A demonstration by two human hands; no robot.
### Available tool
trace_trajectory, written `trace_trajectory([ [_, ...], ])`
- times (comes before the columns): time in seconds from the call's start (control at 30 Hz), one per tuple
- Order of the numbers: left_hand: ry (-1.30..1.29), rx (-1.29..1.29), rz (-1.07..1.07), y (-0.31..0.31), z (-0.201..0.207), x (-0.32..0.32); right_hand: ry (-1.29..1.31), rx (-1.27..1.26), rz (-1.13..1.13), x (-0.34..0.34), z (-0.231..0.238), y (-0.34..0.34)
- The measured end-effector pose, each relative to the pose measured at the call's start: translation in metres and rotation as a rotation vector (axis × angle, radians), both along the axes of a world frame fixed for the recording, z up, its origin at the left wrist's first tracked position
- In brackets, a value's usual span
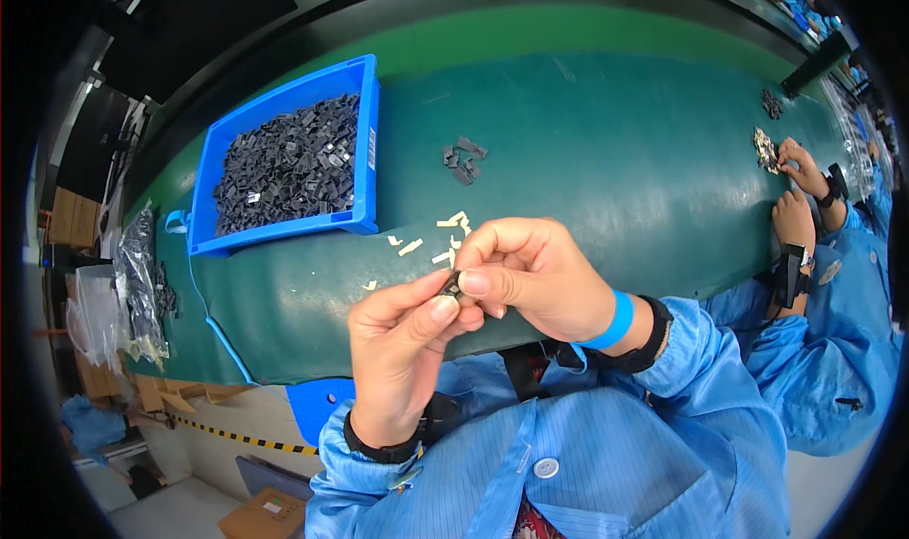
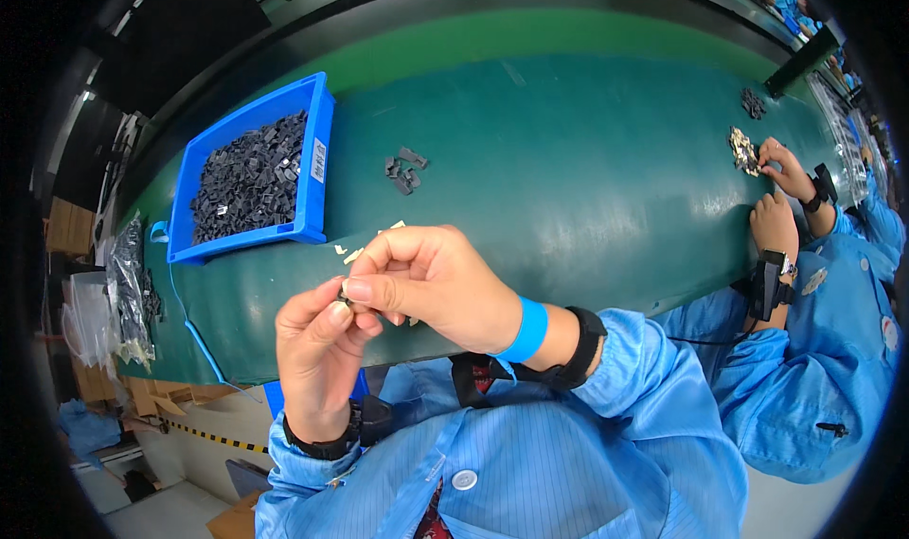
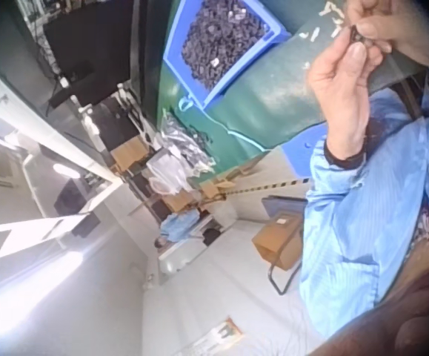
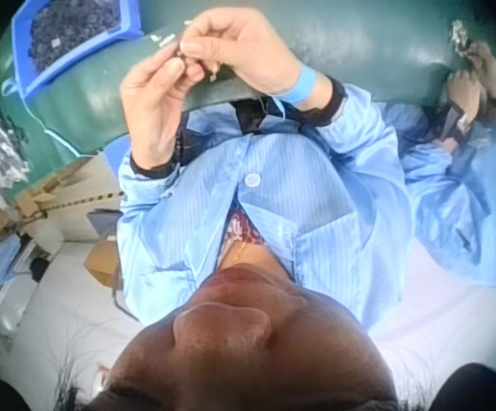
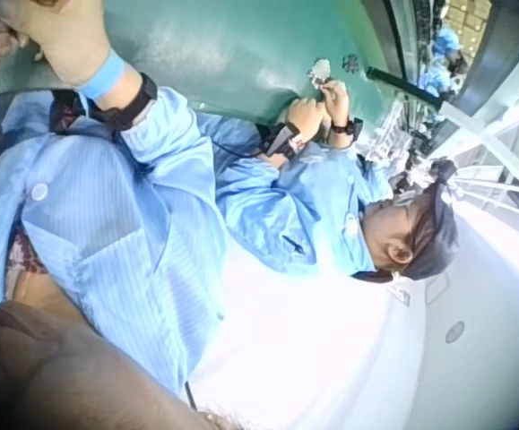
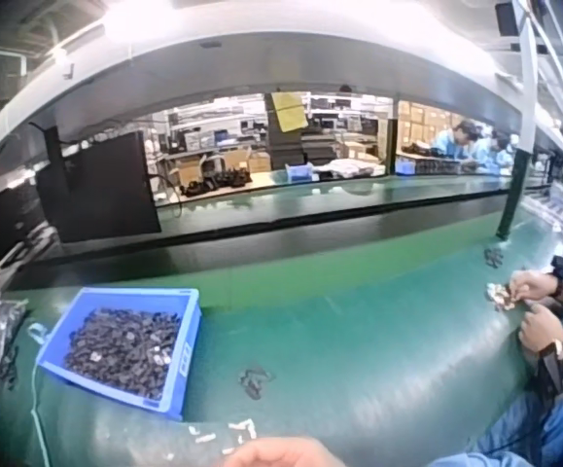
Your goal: Assembling small plastic components manually at a factory workstation.
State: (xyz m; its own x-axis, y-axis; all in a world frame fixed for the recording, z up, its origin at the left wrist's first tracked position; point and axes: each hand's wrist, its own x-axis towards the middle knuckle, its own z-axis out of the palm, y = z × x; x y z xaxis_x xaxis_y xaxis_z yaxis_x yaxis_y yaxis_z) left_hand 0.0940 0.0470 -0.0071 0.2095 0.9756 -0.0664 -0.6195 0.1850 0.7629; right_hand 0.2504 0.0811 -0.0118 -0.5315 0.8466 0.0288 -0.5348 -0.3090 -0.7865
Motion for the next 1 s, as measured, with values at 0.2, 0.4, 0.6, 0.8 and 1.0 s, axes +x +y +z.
trace_trajectory([
  [0.2,-0.274,-0.221,-0.074,-0.011,-0.005,-0.002,-0.399,0.520,-0.371,-0.011,-0.013,-0.004],
  [0.4,-0.136,0.036,-0.041,-0.021,0.029,-0.015,-0.362,0.713,-0.261,-0.002,-0.010,-0.007],
  [0.6,0.601,0.925,0.777,0.010,0.090,-0.068,-0.470,0.811,-0.281,0.019,0.012,-0.010],
  [0.8,1.430,0.428,0.525,0.070,0.051,-0.172,-0.630,0.918,-0.387,0.033,0.033,-0.005],
  [1.0,1.376,0.380,0.614,0.008,0.029,-0.225,-0.785,0.952,-0.534,0.064,0.053,-0.008],
])
